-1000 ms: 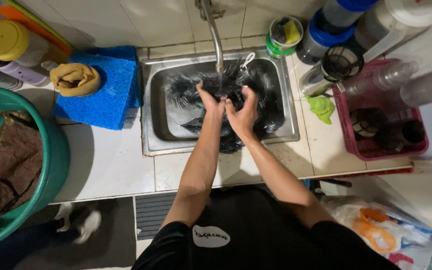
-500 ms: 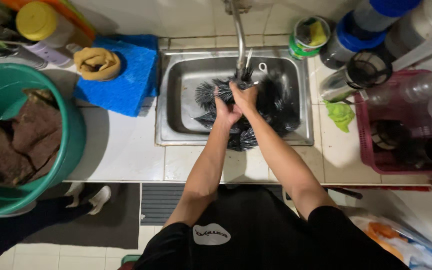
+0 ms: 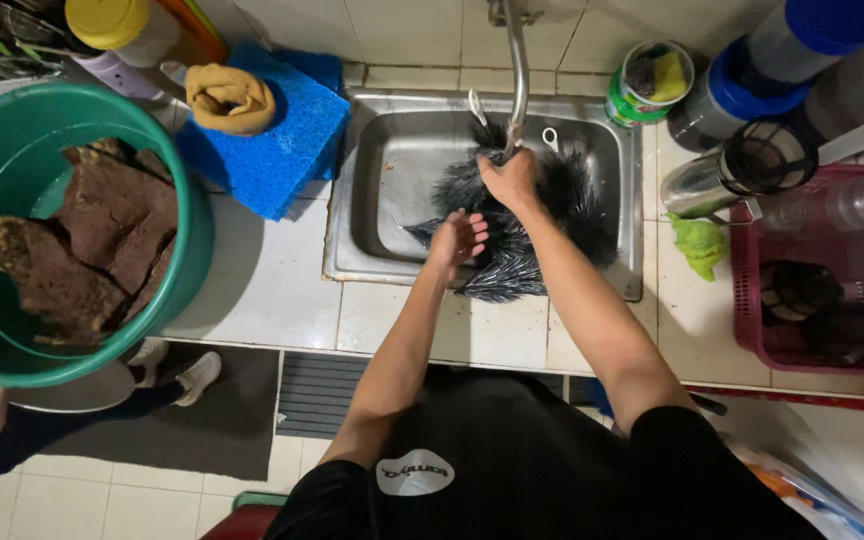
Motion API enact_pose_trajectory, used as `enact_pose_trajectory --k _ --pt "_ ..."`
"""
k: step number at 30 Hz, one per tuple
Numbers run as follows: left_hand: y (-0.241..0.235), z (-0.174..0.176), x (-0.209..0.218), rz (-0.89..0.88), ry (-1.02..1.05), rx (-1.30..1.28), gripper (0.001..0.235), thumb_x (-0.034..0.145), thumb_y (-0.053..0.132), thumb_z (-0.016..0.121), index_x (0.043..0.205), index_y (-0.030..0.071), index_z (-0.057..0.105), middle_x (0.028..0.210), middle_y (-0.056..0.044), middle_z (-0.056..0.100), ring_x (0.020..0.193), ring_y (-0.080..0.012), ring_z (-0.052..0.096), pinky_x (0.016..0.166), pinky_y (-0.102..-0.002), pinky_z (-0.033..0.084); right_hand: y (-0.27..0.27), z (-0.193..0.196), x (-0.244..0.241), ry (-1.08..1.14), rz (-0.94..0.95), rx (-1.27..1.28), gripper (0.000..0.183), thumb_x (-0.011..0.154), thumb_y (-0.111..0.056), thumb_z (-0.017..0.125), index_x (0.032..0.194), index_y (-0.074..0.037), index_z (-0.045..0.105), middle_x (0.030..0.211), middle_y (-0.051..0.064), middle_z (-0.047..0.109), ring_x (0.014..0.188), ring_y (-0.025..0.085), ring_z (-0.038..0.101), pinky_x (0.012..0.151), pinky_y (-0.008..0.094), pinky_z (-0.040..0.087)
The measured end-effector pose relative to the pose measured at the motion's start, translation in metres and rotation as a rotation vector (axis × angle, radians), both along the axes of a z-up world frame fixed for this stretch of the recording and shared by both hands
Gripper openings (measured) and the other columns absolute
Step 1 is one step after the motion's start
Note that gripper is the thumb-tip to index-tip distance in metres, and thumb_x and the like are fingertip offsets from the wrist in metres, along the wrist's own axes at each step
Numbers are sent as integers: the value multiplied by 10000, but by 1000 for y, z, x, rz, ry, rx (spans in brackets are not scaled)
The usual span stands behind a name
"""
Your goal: The person washes several long, black brushes in a kitchen sink under running water, scrubbing the bristles by hand.
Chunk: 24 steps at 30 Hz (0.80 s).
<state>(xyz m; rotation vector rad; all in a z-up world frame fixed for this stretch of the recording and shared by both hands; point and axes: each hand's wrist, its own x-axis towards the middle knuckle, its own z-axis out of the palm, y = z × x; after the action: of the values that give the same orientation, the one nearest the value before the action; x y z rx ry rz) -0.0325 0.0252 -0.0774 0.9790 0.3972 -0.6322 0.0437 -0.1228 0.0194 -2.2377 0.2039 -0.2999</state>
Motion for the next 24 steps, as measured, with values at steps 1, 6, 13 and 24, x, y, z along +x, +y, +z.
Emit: enact_pose_trajectory --k 1,6,13,24 --pt "2 -2 -1 29 -4 26 524 976 489 487 1258 79 650 1172 -68 716 1052 -209 659 863 -369 534 0 3 1 49 -28 -10 313 835 -275 816 866 12 695 793 193 734 733 335 737 694 435 560" --pt "0 -9 -2 111 -44 117 348 989 348 534 1133 82 706 1013 -40 731 880 -158 679 788 -337 553 4 11 -13 -297 213 118 291 828 -151 712 1097 -40 700 887 202 740 836 354 743 751 444 572" --pt "-2 -28 12 338 -236 51 244 993 213 559 1042 33 717 854 -51 713 713 -165 674 645 -315 553 -5 9 -18 -196 216 -58 361 824 -153 744 1148 0 700 930 249 726 909 415 702 783 481 540" --pt "-26 15 -6 493 -389 777 305 919 243 669 1140 55 762 988 -67 774 921 -169 722 848 -304 533 -42 30 -31 -462 383 25 348 872 -53 751 1206 24 694 999 193 749 910 327 718 847 421 548"
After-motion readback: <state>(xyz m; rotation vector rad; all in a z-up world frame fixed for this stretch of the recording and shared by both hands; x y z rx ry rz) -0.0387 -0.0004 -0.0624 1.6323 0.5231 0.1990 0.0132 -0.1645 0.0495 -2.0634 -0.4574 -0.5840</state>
